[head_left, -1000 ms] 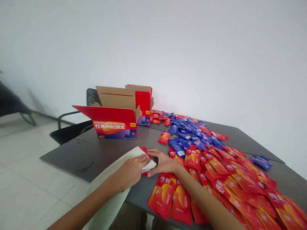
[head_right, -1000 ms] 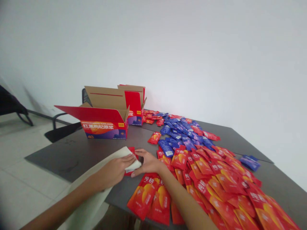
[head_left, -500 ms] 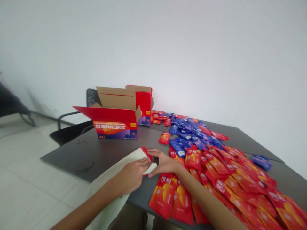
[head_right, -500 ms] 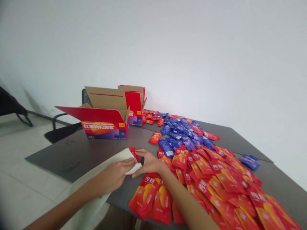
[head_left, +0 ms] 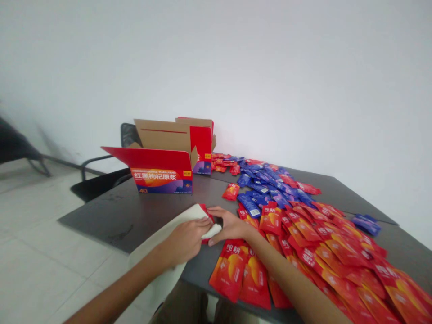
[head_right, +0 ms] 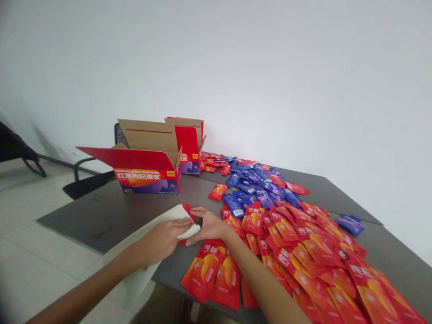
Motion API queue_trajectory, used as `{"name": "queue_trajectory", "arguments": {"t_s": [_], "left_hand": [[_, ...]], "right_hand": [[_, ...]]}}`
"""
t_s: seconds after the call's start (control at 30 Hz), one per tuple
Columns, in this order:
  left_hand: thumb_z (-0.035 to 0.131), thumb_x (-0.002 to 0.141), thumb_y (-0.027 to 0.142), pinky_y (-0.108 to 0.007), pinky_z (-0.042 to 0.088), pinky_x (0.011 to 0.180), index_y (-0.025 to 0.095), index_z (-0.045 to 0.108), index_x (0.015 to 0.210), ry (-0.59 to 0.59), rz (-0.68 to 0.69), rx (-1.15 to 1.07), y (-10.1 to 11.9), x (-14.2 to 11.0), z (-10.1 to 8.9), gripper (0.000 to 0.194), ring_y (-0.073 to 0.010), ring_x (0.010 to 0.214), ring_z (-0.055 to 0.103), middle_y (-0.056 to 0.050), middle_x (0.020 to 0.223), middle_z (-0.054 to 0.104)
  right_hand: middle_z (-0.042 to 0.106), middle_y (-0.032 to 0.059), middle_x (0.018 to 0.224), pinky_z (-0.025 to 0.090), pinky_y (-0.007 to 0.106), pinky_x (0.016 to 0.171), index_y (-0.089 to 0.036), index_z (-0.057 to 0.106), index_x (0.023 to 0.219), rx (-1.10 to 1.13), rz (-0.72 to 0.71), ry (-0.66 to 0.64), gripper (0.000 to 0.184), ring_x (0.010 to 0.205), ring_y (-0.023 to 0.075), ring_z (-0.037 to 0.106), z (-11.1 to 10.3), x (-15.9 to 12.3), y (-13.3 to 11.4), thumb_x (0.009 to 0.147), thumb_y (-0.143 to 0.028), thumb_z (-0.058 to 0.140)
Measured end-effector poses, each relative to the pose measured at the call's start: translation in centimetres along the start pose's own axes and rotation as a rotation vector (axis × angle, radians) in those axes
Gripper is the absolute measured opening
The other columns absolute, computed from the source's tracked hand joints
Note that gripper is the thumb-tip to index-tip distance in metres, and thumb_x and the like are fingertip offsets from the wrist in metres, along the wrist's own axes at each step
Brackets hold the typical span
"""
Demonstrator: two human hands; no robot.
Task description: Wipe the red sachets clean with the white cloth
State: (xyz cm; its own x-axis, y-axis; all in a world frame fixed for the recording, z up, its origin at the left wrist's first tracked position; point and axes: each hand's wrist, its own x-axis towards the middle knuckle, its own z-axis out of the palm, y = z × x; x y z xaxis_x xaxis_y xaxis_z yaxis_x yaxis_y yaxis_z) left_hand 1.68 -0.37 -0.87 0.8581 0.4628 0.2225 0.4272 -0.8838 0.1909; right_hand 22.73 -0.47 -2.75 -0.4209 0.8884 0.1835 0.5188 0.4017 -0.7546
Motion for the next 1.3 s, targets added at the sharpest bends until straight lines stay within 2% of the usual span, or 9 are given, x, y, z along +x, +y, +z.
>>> {"name": "queue_trajectory", "arguments": {"t_s": [0.1,0.17,0.37,0.53,0.6,0.8,1.03,1.2,1.3], "left_hand": [[0.038,0.082,0.004,-0.037,0.039,0.108,0.008,0.053,0.129,-0.015,-0.183,0.046,-1.4,1.0,-0.5,0.05,-0.0236,0.125,0.052,-0.017,0.134,0.056],[0.038,0.082,0.004,-0.038,0.039,0.107,0.007,0.053,0.129,-0.021,-0.222,0.074,-1.6,1.2,-0.6,0.05,-0.0243,0.125,0.052,-0.018,0.134,0.055],[0.041,0.08,0.003,-0.031,0.029,0.114,0.012,0.051,0.132,-0.022,0.023,-0.007,0.6,-0.2,0.0,0.054,-0.0178,0.133,0.043,-0.012,0.139,0.053],[0.039,0.081,0.002,-0.036,0.037,0.108,0.008,0.052,0.13,-0.03,-0.219,0.074,-1.5,1.3,-0.4,0.052,-0.0228,0.127,0.05,-0.017,0.136,0.054],[0.038,0.081,0.003,-0.037,0.037,0.108,0.006,0.052,0.13,-0.044,-0.254,0.121,-1.8,1.6,-0.2,0.05,-0.0234,0.127,0.05,-0.019,0.136,0.053],[0.041,0.08,0.004,-0.031,0.028,0.114,0.011,0.051,0.131,-0.02,0.019,0.026,0.3,-0.4,0.2,0.053,-0.0175,0.133,0.043,-0.012,0.138,0.053],[0.038,0.081,0.003,-0.038,0.04,0.106,0.007,0.053,0.129,-0.027,-0.246,0.101,-1.9,1.5,-0.5,0.05,-0.0238,0.123,0.054,-0.018,0.134,0.056],[0.039,0.08,0.004,-0.032,0.03,0.114,0.01,0.051,0.131,-0.037,-0.007,0.036,0.3,-0.1,-0.1,0.053,-0.0183,0.132,0.044,-0.013,0.138,0.053],[0.039,0.08,0.004,-0.032,0.031,0.113,0.012,0.052,0.131,-0.021,-0.014,0.004,0.4,-0.2,-0.4,0.053,-0.0179,0.13,0.046,-0.011,0.136,0.055]], "right_hand": [[0.05,0.0081,0.136,0.032,0.038,0.112,-0.023,0.061,0.123,0.015,-0.043,-0.02,0.087,0.125,0.0254,0.049,-0.2,-0.1,-0.6,0.044,-0.043,0.089],[0.052,0.0066,0.134,0.032,0.038,0.112,-0.025,0.062,0.121,0.03,-0.062,-0.029,0.083,0.125,0.025,0.049,-0.4,-0.2,-0.9,0.045,-0.043,0.089],[0.049,0.0104,0.138,0.033,0.04,0.112,-0.022,0.057,0.128,0.01,-0.007,-0.008,0.098,0.127,0.028,0.048,-0.1,-0.1,-0.3,0.038,-0.042,0.091],[0.053,0.0064,0.133,0.034,0.038,0.111,-0.026,0.061,0.123,0.031,-0.064,0.001,0.086,0.122,0.0247,0.052,-0.1,-0.1,-0.4,0.044,-0.042,0.089],[0.053,0.0058,0.132,0.034,0.038,0.111,-0.026,0.061,0.122,0.035,-0.078,-0.012,0.083,0.123,0.0242,0.052,-0.2,-0.1,-0.6,0.046,-0.042,0.089],[0.049,0.0107,0.137,0.034,0.04,0.111,-0.021,0.055,0.13,0.014,0.001,0.005,0.101,0.125,0.0273,0.05,0.1,0.0,0.3,0.038,-0.043,0.09],[0.054,0.006,0.131,0.035,0.038,0.11,-0.026,0.063,0.12,0.025,-0.084,-0.004,0.081,0.121,0.0247,0.053,-0.2,0.0,-0.6,0.045,-0.043,0.088],[0.051,0.0102,0.135,0.034,0.04,0.111,-0.022,0.057,0.128,-0.001,-0.042,0.002,0.097,0.124,0.0271,0.051,0.0,-0.1,0.0,0.039,-0.042,0.09],[0.05,0.0105,0.137,0.034,0.041,0.111,-0.022,0.055,0.13,0.003,-0.004,0.024,0.101,0.124,0.0274,0.051,0.2,-0.1,0.3,0.038,-0.042,0.091]]}}
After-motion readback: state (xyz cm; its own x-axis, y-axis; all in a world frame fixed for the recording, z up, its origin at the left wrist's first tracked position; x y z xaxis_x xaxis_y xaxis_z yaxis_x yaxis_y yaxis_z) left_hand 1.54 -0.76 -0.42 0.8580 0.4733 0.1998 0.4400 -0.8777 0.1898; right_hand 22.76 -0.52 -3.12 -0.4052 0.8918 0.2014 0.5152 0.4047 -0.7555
